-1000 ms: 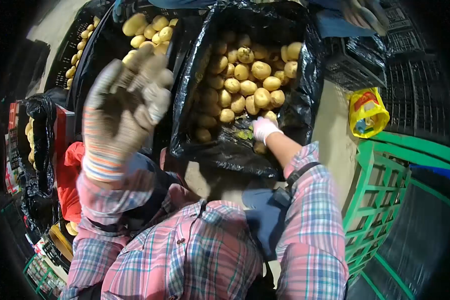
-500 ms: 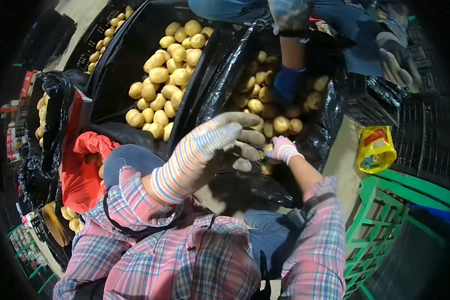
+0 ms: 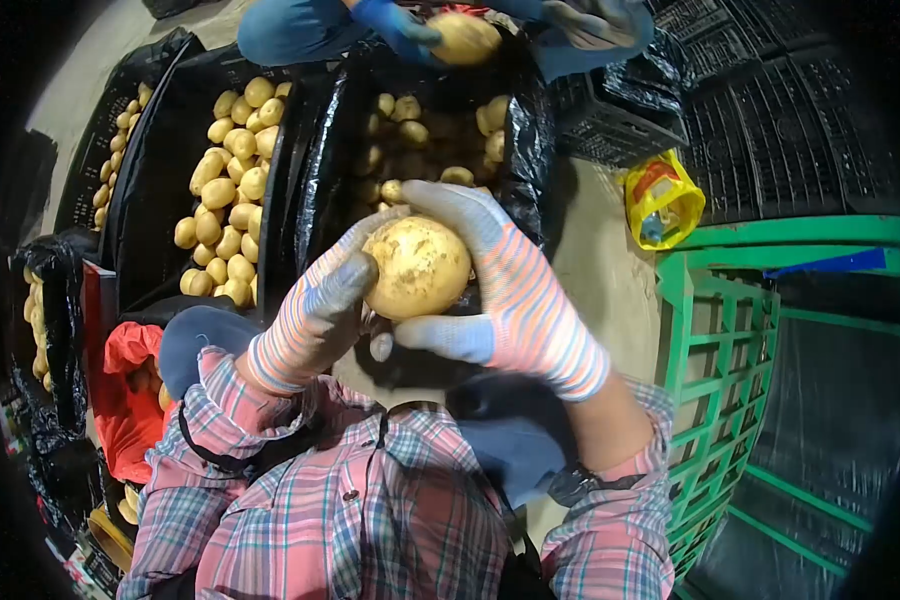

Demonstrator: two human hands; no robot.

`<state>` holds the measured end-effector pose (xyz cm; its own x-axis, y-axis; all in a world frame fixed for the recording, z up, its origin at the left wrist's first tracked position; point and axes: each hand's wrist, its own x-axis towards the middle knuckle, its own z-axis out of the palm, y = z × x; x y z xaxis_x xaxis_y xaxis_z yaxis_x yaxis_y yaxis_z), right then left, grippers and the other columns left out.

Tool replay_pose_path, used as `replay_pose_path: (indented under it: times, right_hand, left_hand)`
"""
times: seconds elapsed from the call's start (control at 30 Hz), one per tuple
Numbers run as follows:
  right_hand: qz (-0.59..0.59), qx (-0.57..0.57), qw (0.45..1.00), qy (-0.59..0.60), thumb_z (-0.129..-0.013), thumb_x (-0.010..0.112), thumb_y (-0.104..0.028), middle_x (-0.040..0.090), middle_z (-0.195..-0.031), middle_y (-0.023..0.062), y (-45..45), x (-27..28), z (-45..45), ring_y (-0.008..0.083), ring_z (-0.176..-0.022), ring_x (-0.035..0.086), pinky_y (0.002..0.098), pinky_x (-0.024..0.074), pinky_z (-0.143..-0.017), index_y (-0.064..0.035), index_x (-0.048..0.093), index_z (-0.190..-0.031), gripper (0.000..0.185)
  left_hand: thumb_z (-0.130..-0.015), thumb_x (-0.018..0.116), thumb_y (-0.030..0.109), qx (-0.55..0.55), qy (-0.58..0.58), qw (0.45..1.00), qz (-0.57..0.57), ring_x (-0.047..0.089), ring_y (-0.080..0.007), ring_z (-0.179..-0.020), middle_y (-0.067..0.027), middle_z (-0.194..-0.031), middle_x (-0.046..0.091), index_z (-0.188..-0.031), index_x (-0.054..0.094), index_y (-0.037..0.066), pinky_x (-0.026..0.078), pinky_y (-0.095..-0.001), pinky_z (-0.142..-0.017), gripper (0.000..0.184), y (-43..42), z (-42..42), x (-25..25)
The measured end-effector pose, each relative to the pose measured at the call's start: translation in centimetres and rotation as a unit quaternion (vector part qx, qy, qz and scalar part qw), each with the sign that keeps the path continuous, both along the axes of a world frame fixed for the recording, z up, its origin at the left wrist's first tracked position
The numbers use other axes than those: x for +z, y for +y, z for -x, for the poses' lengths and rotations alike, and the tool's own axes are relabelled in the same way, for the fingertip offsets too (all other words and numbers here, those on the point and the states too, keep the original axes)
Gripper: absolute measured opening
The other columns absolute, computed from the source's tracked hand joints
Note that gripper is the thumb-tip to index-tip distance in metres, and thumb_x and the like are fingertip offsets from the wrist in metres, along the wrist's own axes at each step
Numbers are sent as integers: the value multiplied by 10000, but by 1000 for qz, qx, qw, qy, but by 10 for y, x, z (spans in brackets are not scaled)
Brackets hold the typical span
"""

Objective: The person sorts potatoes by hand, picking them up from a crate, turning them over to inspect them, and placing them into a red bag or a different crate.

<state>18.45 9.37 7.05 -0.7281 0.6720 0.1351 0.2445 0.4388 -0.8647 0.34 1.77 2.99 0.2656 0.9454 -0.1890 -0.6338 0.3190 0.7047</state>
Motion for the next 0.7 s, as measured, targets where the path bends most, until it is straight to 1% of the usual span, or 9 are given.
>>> replay_pose_path:
  times: [0.07,0.13,0.23,0.33,0.4,0.47,0.57,0.6,0.7]
  right_hand:
    - [13,-90,996,-6,-601,841,-319,554,-1174,159,-17,1,9,280,-1086,554,362,434,-939,-22,488,-1275,818]
    - [19,-114,993,41,-668,806,-328,581,-1131,150,-21,-4,12,269,-1052,575,352,447,-917,-19,519,-1246,716]
    - [200,-176,957,112,-736,745,-403,597,-1102,145,-15,-4,11,264,-1009,598,348,461,-897,-16,549,-1216,647]
    - [261,-195,931,163,-814,656,-453,622,-1039,143,-13,-3,16,260,-977,615,343,468,-878,-7,572,-1185,586]
    - [27,-175,981,85,-846,626,-430,627,-957,151,-22,-2,18,275,-951,620,336,468,-860,9,580,-1127,523]
    - [-89,-162,982,43,-861,612,-419,629,-915,155,-23,-4,18,282,-938,623,332,468,-850,16,584,-1098,496]
    - [70,-196,976,68,-918,535,-248,602,-875,157,-18,-8,19,281,-820,610,360,478,-770,10,572,-959,263]
    - [70,-196,976,68,-918,535,-248,602,-875,157,-12,-14,14,281,-820,610,360,478,-770,10,572,-959,263]
    - [80,-144,982,96,-933,502,-211,599,-867,153,-11,-18,14,269,-801,609,357,482,-749,-6,582,-959,222]
  left_hand:
    - [-851,640,465,3,-14,1000,-1,566,-170,-1026,-89,-1231,515,-1390,350,67,520,-261,-715,730,-4,-3,-3]
    - [-835,670,450,8,-27,1000,-3,554,-178,-1056,-93,-1245,507,-1392,349,65,519,-273,-757,750,-5,-7,-4]
    - [-787,744,391,44,32,997,-59,510,-211,-1154,-107,-1295,476,-1405,330,50,461,-334,-939,818,-6,-13,-2]
    - [-754,781,349,63,39,993,-95,472,-226,-1209,-116,-1314,459,-1401,333,33,395,-354,-1024,848,-3,-12,4]
    - [-711,821,300,86,15,993,-81,465,-227,-1219,-118,-1319,455,-1395,339,23,391,-352,-1028,882,-1,-12,-2]
    - [-677,850,258,113,157,964,-183,469,-232,-1218,-121,-1314,458,-1389,346,21,398,-357,-1027,904,-1,-11,-13]
    - [-656,864,221,100,126,971,-176,469,-228,-1217,-125,-1310,461,-1375,359,17,394,-354,-1029,902,-3,-15,-12]
    - [-659,863,224,105,86,978,-156,471,-226,-1213,-127,-1308,464,-1369,365,16,391,-353,-1030,891,-3,-16,-10]
    - [-656,861,231,133,157,956,-209,496,-232,-1183,-127,-1293,480,-1360,375,19,411,-360,-1008,882,2,-10,-15]
